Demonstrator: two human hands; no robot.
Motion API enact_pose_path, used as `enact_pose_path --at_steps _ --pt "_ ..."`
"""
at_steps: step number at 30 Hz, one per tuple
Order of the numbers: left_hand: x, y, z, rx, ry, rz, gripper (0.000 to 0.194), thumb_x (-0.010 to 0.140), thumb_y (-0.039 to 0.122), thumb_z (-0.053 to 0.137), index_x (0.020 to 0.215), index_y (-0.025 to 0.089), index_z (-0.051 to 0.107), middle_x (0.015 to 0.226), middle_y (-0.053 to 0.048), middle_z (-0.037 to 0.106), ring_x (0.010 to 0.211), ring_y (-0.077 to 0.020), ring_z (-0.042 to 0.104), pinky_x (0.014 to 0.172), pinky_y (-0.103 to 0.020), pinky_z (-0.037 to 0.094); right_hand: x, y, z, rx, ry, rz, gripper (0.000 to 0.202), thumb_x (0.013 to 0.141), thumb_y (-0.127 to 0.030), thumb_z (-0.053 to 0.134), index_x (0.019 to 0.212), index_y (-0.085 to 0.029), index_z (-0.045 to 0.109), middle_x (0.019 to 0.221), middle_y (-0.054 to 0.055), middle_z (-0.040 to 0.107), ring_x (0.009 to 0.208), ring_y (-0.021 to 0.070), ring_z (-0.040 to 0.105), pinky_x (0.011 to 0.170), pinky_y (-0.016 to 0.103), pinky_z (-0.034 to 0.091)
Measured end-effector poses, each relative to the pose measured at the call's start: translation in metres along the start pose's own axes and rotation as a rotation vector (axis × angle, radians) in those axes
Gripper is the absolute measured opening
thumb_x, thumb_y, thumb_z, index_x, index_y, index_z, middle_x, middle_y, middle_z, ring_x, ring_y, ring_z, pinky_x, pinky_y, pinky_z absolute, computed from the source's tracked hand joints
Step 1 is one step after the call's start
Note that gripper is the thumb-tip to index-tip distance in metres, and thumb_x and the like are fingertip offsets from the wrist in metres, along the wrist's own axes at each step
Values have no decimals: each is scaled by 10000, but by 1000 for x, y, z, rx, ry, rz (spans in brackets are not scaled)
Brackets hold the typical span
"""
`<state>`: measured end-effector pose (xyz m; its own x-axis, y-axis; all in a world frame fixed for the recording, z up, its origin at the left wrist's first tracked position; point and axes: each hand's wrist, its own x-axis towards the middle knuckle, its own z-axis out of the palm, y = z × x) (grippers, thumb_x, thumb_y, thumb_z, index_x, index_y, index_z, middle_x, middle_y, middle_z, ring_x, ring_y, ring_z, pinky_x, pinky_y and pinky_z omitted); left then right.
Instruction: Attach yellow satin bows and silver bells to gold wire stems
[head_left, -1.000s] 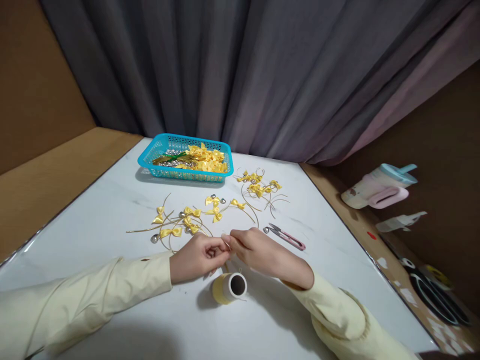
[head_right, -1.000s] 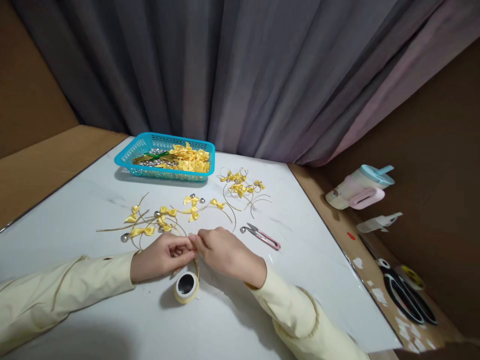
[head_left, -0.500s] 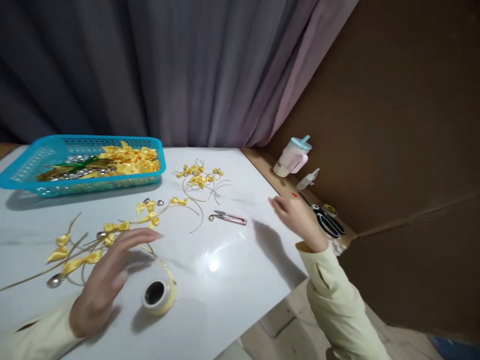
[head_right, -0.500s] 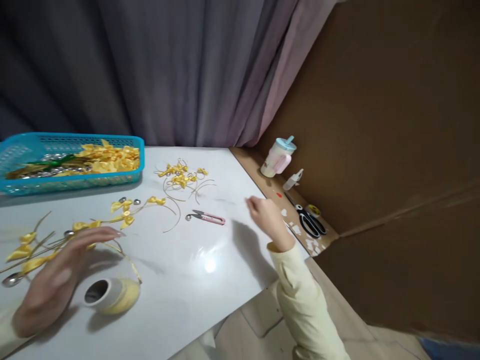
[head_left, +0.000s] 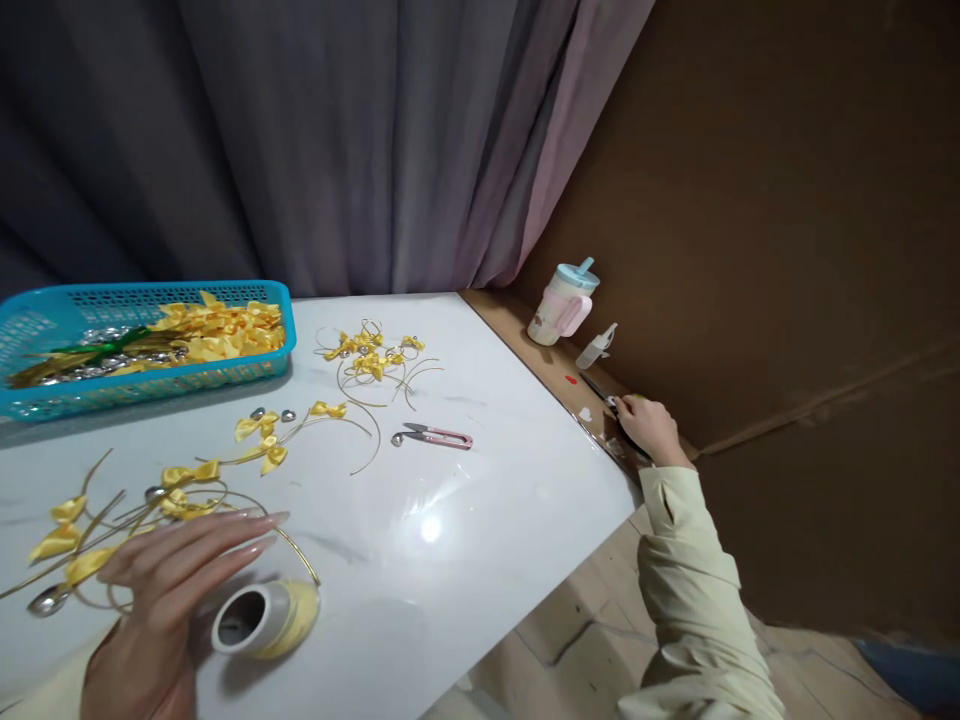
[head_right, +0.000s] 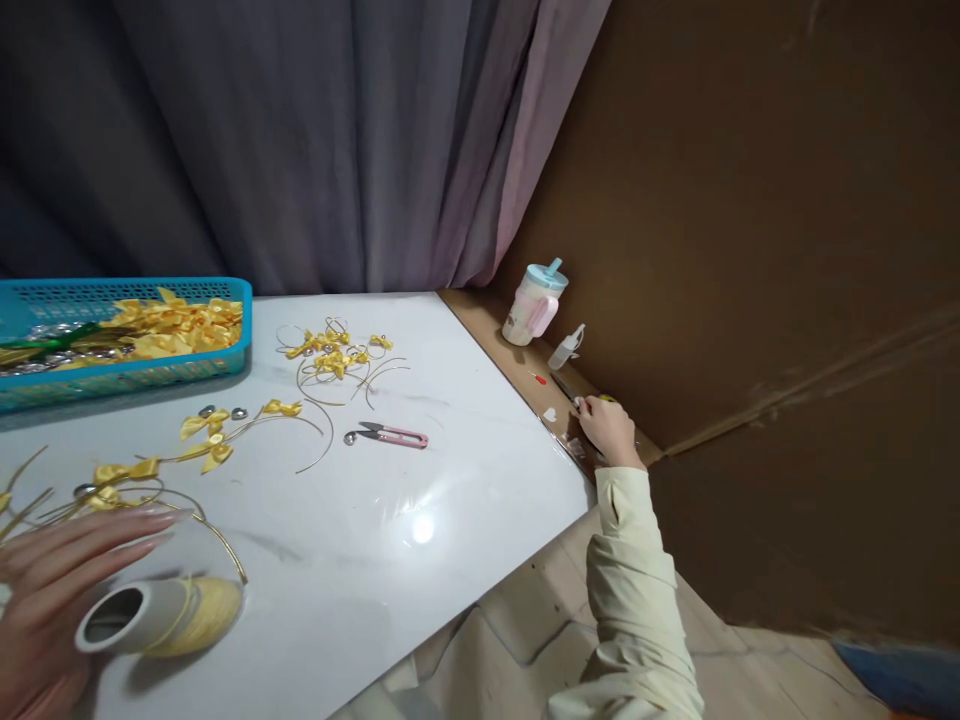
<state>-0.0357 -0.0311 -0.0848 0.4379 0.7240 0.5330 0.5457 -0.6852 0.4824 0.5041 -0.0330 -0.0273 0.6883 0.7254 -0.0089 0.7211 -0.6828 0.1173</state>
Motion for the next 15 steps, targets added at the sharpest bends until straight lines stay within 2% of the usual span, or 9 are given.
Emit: enact_pose_path --at_steps 3,9,12,15 --pt "6 4 2 -80 58 89 594 631 555 443 1220 478 424 1139 2 579 1015 -364 506 986 -507 276 2 2 1 -11 -8 -26 285 898 -310 514 1142 -164 541 1152 82 561 969 191 580 817 394 496" --pt "13 7 3 -101 33 142 678 599 451 508 1270 420 413 1156 -22 560 1006 -353 497 986 -480 269 0 2 4 -29 -16 -50 288 897 -308 518 1145 -162 539 1151 81 561 969 192 580 814 394 497" --pt "17 9 4 -98 -20 167 697 580 416 582 1255 394 409 1138 -32 602 1014 -338 516 974 -456 289 -2 0 3 -31 -18 -47 287 896 -308 519 1142 -162 540 1151 81 561 970 191 580 816 393 497" --pt "24 15 5 -105 -121 160 661 580 341 648 1206 345 434 1090 -50 640 1018 -313 539 957 -428 306 -11 -4 -7 -21 -28 -41 264 901 -321 508 1101 -156 561 1094 75 588 922 178 594 784 368 503"
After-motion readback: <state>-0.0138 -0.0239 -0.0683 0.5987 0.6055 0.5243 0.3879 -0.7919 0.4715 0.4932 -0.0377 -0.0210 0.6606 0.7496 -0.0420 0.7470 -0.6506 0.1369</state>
